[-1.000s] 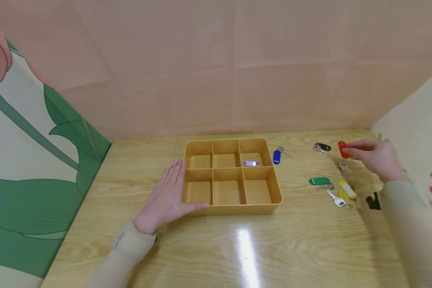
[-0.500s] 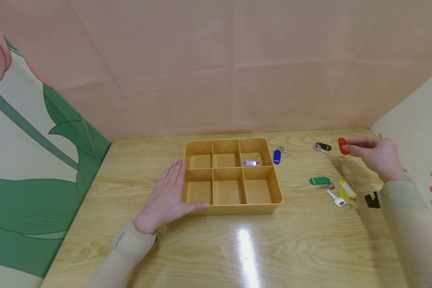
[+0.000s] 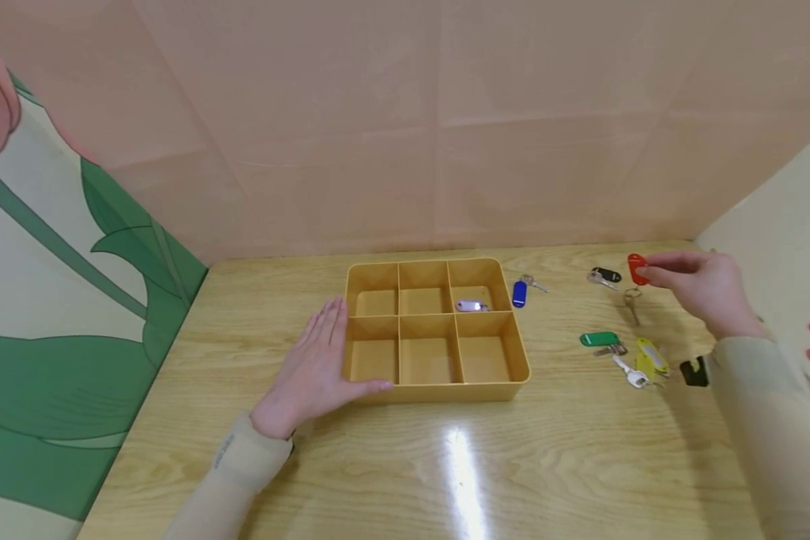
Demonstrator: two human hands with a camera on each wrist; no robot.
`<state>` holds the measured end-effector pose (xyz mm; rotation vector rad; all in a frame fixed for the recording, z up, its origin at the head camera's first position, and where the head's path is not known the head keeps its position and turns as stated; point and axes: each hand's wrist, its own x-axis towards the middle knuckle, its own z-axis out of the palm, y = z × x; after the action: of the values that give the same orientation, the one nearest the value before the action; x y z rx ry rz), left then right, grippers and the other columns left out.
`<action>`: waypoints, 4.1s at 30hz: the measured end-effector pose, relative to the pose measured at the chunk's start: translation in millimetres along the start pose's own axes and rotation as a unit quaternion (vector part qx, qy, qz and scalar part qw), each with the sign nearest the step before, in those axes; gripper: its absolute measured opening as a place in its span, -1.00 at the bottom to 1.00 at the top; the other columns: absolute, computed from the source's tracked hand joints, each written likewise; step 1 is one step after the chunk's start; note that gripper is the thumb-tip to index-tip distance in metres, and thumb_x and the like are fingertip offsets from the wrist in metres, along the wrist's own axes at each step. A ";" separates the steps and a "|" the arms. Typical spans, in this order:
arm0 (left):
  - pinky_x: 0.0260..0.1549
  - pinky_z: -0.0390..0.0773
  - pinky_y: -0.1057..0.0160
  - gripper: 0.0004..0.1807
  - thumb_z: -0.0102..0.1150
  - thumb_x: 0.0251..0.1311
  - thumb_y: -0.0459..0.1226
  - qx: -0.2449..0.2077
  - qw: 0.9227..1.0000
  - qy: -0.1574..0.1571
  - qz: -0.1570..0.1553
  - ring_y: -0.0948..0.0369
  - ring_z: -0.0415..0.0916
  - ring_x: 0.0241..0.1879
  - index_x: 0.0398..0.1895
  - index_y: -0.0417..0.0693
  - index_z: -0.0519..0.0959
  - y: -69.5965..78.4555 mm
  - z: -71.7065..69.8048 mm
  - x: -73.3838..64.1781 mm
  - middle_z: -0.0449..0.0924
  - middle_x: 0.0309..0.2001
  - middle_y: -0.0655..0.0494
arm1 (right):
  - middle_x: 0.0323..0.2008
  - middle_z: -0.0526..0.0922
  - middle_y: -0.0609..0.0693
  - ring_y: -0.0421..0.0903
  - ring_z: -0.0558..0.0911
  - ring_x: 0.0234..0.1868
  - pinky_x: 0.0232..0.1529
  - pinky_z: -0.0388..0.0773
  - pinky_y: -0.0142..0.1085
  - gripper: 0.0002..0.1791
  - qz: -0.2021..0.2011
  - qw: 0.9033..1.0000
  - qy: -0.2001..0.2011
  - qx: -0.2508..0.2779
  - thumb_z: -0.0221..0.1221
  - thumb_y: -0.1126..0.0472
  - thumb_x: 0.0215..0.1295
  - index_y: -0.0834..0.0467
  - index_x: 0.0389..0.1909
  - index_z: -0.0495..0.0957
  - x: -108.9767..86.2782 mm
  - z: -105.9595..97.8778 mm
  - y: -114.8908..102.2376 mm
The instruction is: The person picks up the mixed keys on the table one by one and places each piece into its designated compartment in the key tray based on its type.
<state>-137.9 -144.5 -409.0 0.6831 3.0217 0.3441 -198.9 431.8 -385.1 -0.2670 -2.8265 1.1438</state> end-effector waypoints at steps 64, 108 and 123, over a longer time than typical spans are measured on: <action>0.52 -0.33 0.11 0.50 -0.21 -0.04 0.68 -0.005 1.000 0.002 -0.005 0.05 -0.45 0.58 0.61 -0.30 -0.27 -0.7 0.8 1.2 -0.38 0.62 -0.17 | -0.14 0.74 -0.31 -0.24 0.55 -0.06 -0.15 0.39 -0.34 -0.41 -0.023 0.998 0.012 0.052 0.32 -0.26 0.27 0.06 0.13 0.67 -16.6 14.4 -74.3; 0.52 -0.33 0.11 0.50 -0.23 -0.04 0.69 -0.008 1.000 0.001 -0.005 0.07 -0.46 0.58 0.62 -0.29 -0.28 -1.4 0.0 -0.6 -0.40 0.62 -0.14 | -0.19 0.78 -0.21 -0.32 0.71 -0.21 -0.25 0.54 -0.60 -0.59 -0.111 0.985 0.038 0.129 0.43 0.10 0.26 0.21 0.05 0.70 -35.0 19.7 -115.8; 0.52 -0.31 0.09 0.50 -0.24 -0.05 0.69 0.000 1.000 0.004 -0.002 -0.01 -0.38 0.59 0.61 -0.29 -0.27 -2.2 -0.3 -0.6 -0.40 0.61 -0.15 | -0.18 0.77 -0.15 -0.27 0.70 -0.18 -0.20 0.59 -0.60 -0.63 -0.129 0.981 0.039 0.143 0.44 0.15 0.25 0.24 0.01 0.70 -44.4 21.5 -132.2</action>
<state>-138.3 -146.8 -409.2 0.6779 3.0297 0.3475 -175.6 315.4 -308.9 0.0724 -2.4932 1.4174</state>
